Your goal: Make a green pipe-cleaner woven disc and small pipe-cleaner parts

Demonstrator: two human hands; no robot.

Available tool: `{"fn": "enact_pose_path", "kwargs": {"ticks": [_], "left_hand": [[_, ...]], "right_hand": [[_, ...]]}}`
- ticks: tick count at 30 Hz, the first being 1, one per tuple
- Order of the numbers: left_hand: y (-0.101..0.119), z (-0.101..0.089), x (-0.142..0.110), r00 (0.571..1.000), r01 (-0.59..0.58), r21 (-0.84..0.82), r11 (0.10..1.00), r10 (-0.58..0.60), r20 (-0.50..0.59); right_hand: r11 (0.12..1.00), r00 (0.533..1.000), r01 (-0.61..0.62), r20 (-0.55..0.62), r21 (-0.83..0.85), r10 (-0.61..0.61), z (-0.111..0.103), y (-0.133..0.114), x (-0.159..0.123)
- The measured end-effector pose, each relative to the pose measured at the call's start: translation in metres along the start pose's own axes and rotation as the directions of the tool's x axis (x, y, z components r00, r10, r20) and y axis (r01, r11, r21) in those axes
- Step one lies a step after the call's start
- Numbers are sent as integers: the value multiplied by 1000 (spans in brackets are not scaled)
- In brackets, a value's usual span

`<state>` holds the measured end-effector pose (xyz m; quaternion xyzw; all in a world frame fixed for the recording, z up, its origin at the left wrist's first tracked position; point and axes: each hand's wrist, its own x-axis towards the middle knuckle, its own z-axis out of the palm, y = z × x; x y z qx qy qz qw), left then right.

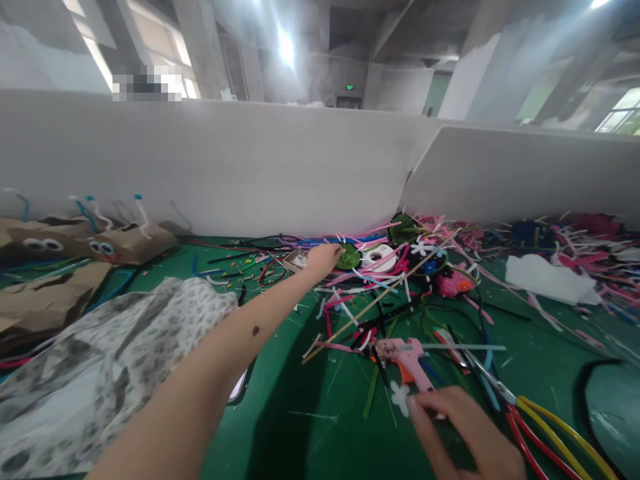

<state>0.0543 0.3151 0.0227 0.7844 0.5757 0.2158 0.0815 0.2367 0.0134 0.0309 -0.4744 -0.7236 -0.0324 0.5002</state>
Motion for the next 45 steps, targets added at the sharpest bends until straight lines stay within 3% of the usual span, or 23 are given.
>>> {"fn": "enact_pose_path", "kwargs": {"ticks": [3,5,7,12,17,20,23,26,29,33,34,36,38,39,42,45], "left_hand": [[3,0,4,999,-20,60,998,18,28],[4,0,6,998,-31,84,996,27,51],[4,-1,9,997,-38,97,995,31,72],[5,-7,17,992,-44,85,995,33,121],[6,-14,24,987,-38,-18,999,40,156],[-2,-24,23,980,-66,-158,985,93,173],[-20,-41,15,980,-106,-355,929,158,121],[-39,-61,0,994,-91,-557,826,107,-5],[-45,-79,-23,999,-27,-731,682,-16,-52],[-25,-94,-67,996,78,-890,450,-64,55],[-17,-97,-80,983,167,-950,264,-119,140],[0,-101,-107,964,228,-961,158,-174,200],[16,-105,-134,948,246,-962,114,-236,215],[23,-106,-147,939,247,-964,102,-273,211],[39,-112,-185,912,214,-973,92,-376,165],[52,-117,-221,903,206,-968,146,-408,131]], "right_hand": [[994,994,68,93,-83,-60,6,25,44],[992,984,-29,173,-122,50,22,46,78],[970,925,-183,307,-161,225,46,70,114],[916,808,-323,434,-239,398,120,128,186],[827,668,-490,490,-277,560,171,160,212],[762,615,-602,470,-239,634,180,168,214],[710,603,-691,434,-136,670,177,168,213],[707,663,-706,371,22,650,164,156,211],[758,775,-624,268,190,572,147,128,203],[836,895,-444,202,322,397,125,73,184],[850,911,-408,207,334,356,119,59,178],[877,937,-340,202,340,285,106,32,164],[937,976,-197,143,287,162,89,6,147],[978,995,-57,97,200,38,80,-5,137],[964,968,249,21,-96,-248,53,-39,108],[912,935,327,-52,-248,-350,32,-70,85]]}}
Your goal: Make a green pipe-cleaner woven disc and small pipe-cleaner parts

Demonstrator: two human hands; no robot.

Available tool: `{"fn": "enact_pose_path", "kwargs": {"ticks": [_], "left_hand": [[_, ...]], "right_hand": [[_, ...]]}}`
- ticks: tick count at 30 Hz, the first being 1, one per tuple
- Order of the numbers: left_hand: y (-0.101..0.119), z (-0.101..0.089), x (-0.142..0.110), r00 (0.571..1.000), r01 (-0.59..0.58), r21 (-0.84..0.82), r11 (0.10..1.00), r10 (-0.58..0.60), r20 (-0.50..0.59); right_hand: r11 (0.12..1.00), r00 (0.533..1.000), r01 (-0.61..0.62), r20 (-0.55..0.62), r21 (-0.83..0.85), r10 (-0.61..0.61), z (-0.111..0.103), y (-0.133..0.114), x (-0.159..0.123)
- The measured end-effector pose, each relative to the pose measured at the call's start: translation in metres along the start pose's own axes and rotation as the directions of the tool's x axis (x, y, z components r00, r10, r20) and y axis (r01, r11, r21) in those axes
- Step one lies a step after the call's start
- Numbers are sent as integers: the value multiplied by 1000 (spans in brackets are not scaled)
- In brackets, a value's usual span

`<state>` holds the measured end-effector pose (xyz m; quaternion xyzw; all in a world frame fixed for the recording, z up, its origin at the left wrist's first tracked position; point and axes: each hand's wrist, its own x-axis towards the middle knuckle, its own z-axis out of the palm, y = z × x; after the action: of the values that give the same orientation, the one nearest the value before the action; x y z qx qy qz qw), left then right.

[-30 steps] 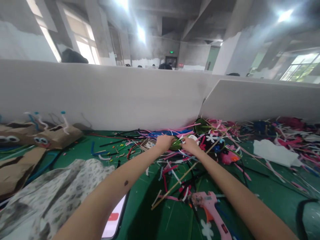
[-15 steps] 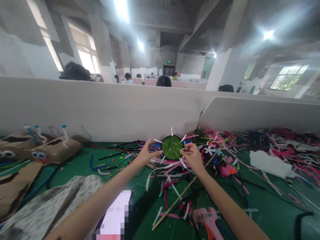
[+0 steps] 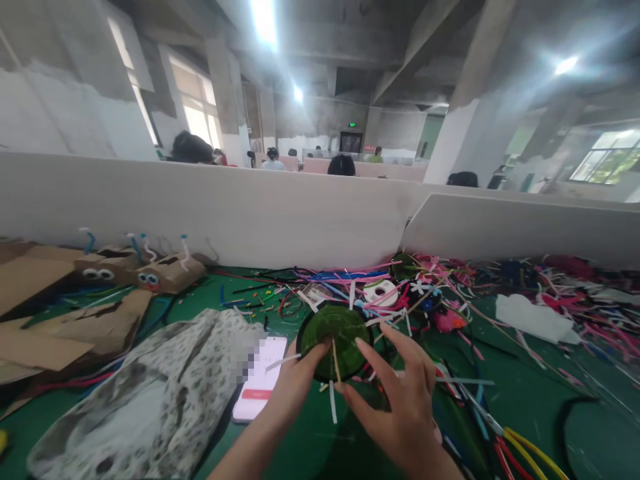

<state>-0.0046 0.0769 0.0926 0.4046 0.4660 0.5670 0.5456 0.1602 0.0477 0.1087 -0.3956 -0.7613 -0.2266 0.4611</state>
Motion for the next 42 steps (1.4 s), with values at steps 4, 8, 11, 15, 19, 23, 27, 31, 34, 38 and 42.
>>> {"fn": "enact_pose_path", "kwargs": {"ticks": [4,8,11,15,19,23,27,31,34,38,42], "left_hand": [[1,-5,-47,998,-49,105,993,44,53],[-2,-18,-88,999,-30,141,990,26,32],[-10,-31,-112,999,12,148,989,-6,-38],[-15,-42,-127,997,14,113,994,-6,-72],[-7,-42,-120,992,64,94,994,-53,-117],[-2,-38,-100,986,84,18,996,-80,-149],[-1,-34,-80,991,59,-68,996,-67,-117],[1,-31,-63,995,38,-113,993,-48,-89],[-1,-28,-50,994,51,-133,990,-63,-86],[-7,-23,-31,993,106,-226,968,-115,-27],[-13,-16,-15,971,236,-336,912,-234,46]], "right_hand": [[972,979,197,27,126,-202,-29,-31,-1],[946,982,188,-22,265,-189,-52,-52,-4],[930,992,122,-44,347,-114,-63,-66,-10],[894,999,-8,-31,448,24,-67,-80,-10],[856,987,-160,99,492,128,-57,-80,5],[788,925,-368,281,493,257,-37,-71,23],[724,850,-512,391,461,353,-17,-60,35],[680,817,-568,417,464,398,-3,-51,41],[644,788,-610,434,462,436,5,-42,45],[603,740,-668,476,436,476,19,-24,47],[584,682,-717,556,380,475,36,-5,45]]}}
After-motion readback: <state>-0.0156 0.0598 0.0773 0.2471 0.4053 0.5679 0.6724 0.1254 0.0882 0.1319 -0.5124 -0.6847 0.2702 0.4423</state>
